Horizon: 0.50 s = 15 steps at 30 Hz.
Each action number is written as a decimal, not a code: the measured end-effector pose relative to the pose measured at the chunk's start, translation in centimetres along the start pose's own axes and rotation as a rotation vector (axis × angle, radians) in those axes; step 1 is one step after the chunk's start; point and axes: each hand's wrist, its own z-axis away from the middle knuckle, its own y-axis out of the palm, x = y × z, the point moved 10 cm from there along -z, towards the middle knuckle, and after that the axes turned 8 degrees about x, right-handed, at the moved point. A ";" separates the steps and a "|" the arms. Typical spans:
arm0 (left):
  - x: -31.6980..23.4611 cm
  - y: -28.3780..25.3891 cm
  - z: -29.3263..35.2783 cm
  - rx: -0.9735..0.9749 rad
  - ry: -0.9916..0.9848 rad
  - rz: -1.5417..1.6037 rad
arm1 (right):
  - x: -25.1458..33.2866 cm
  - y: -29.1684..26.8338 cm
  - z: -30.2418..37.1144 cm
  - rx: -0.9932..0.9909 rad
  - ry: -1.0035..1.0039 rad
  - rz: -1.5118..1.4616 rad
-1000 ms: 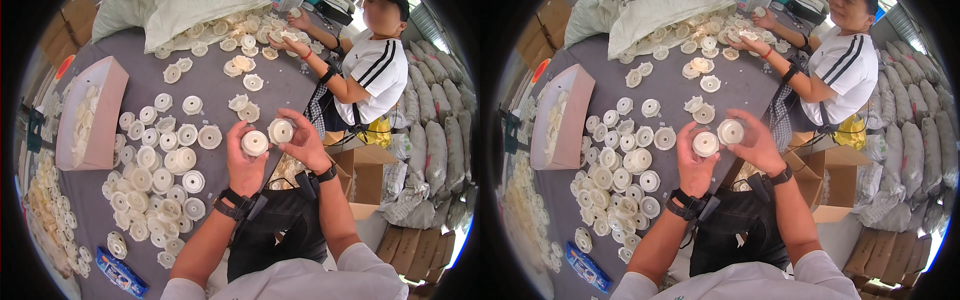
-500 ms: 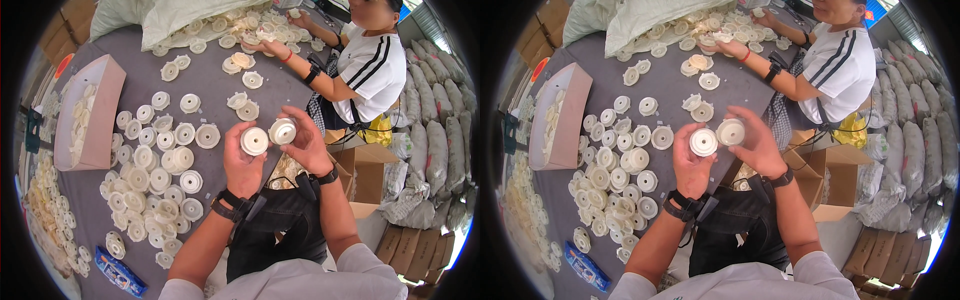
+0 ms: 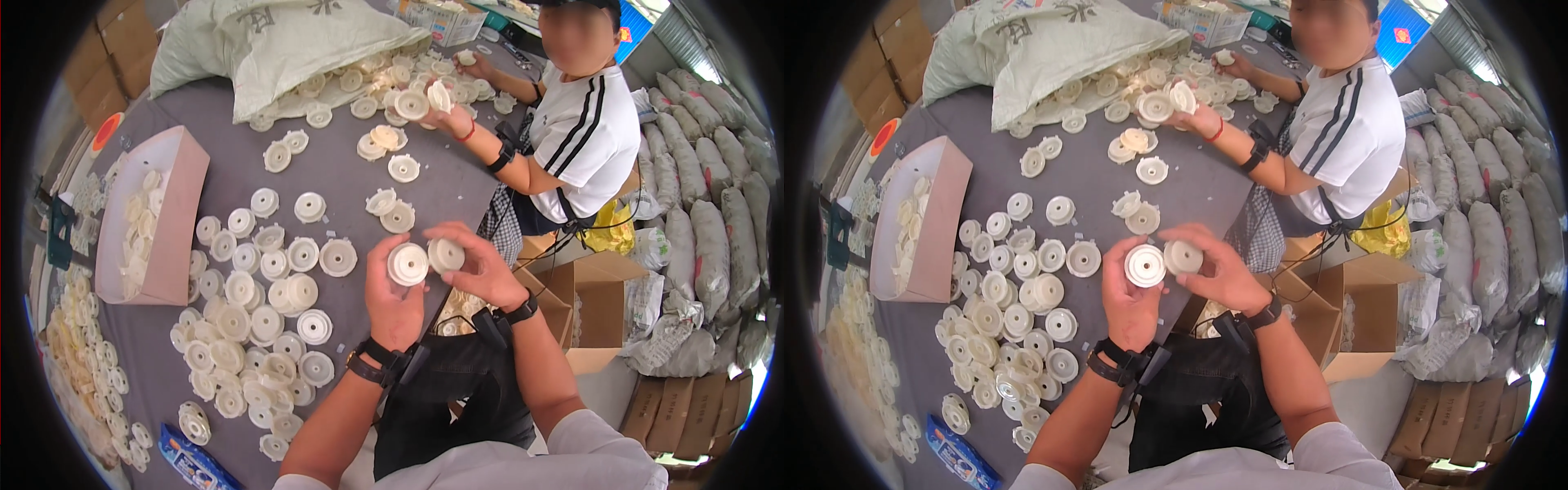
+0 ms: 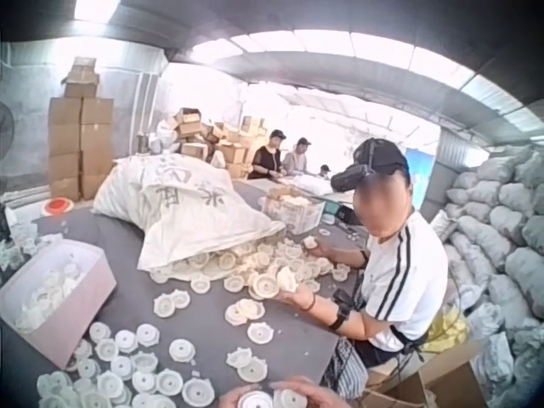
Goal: Assembling white plastic circular components by matching and pressing them together at a factory workbench.
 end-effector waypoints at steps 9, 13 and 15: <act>-0.2 0.1 -0.1 0.011 0.151 0.004 | -0.1 2.1 -1.3 -0.036 0.005 0.239; -0.5 -0.1 0.0 -0.012 0.151 -0.113 | 0.0 2.1 -1.3 -0.076 0.008 0.291; -0.3 -0.3 0.2 -0.027 0.123 -0.059 | -0.6 1.9 -1.2 -0.094 0.010 0.268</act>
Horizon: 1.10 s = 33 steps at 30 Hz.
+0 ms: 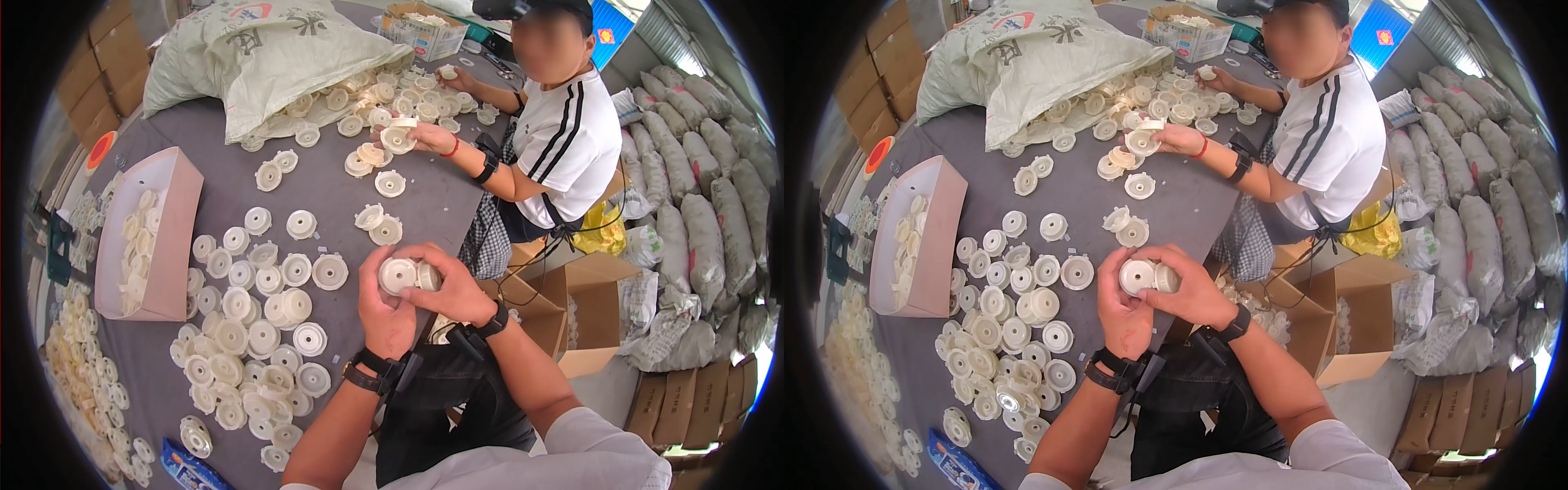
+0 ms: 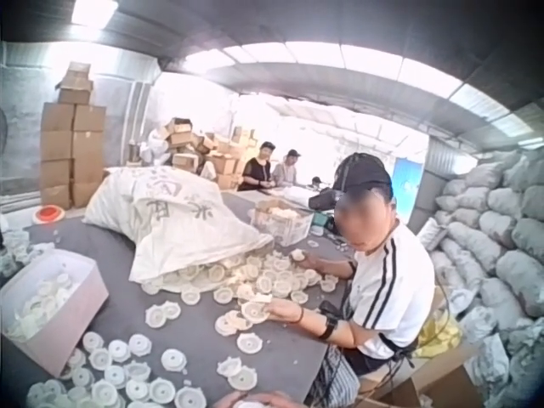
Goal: Assembling white plastic circular components by matching and pressing them together at a factory workbench.
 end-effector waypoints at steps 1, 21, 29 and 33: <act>0.1 0.0 0.0 -0.002 0.000 0.000 | -0.3 -0.1 0.0 -0.017 0.006 -0.025; 1.7 -0.2 0.7 -0.023 -0.178 0.086 | 2.1 -1.5 0.3 -0.119 -0.091 0.219; 1.9 -1.7 1.0 -0.074 -0.170 0.087 | 0.0 -0.8 0.1 -0.131 -0.038 0.081; -0.9 1.1 -0.3 0.015 0.044 -0.383 | 0.7 -5.8 2.2 -0.276 0.068 0.183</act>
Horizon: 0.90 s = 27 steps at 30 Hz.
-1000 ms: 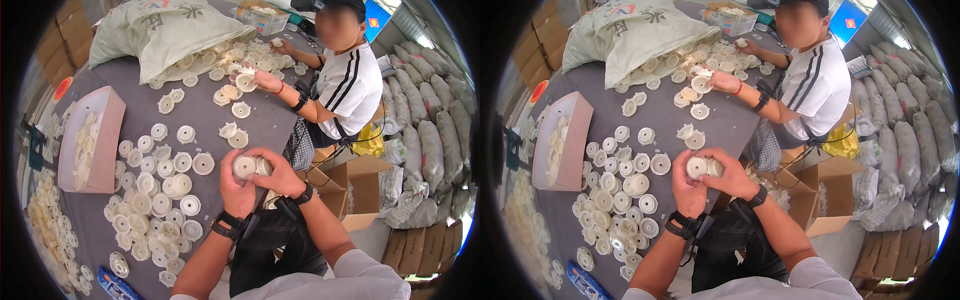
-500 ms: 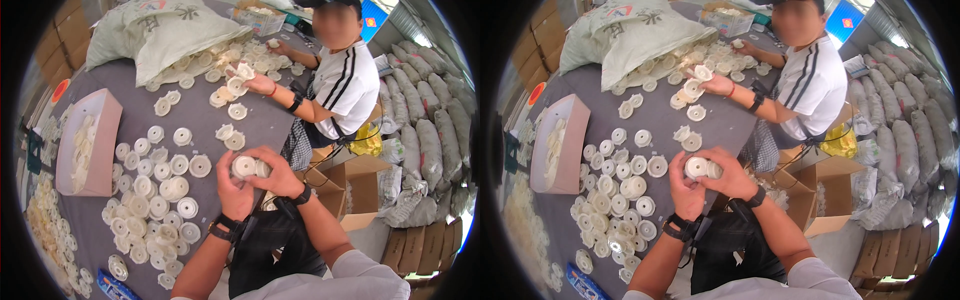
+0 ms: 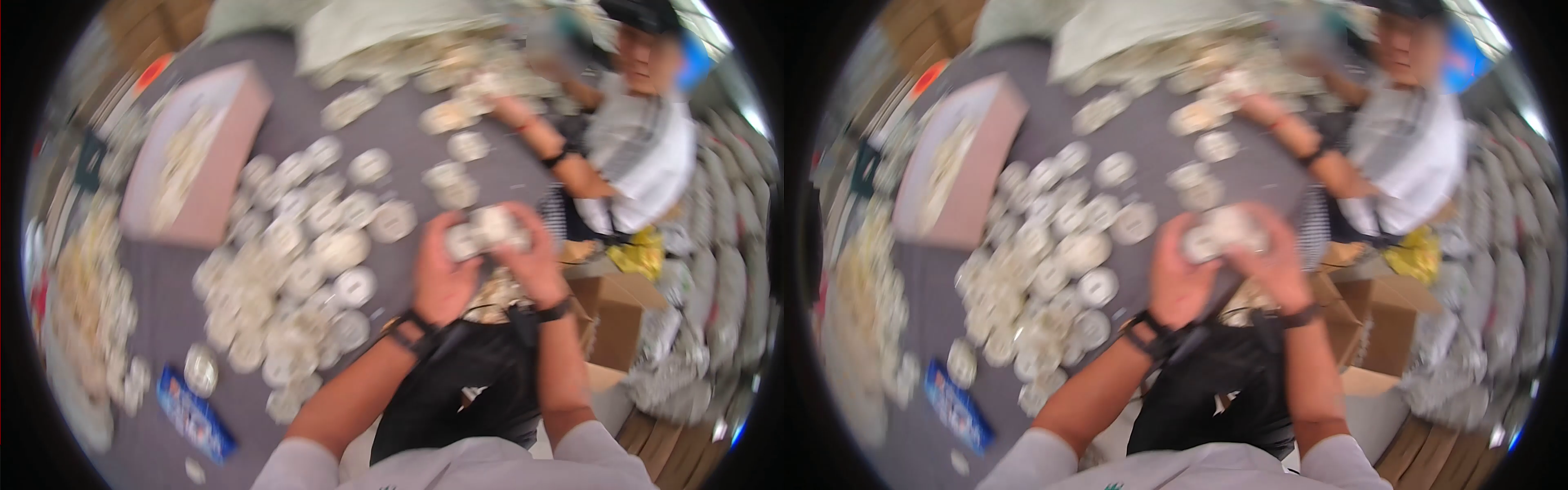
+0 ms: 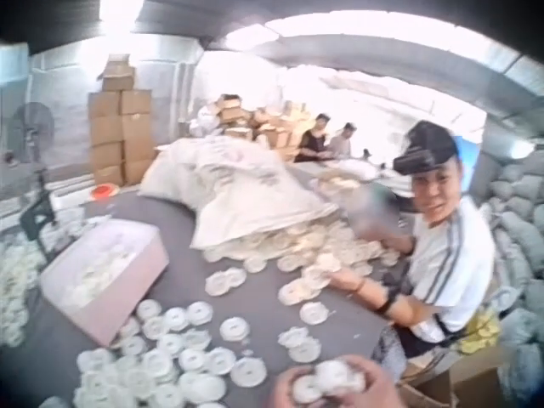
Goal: Assembling white plastic circular components by matching and pressing them together at a factory workbench.
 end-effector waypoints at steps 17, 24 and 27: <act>4.7 0.8 0.9 -0.070 -0.146 0.267 | 8.0 15.2 -13.5 0.618 -0.039 0.157; 2.5 -0.1 -0.2 -0.039 -0.054 0.255 | 12.3 10.2 -6.0 0.647 -0.285 -0.307; 3.8 -0.3 0.7 0.003 -0.193 0.334 | 10.4 6.6 -3.5 0.530 -0.195 -0.408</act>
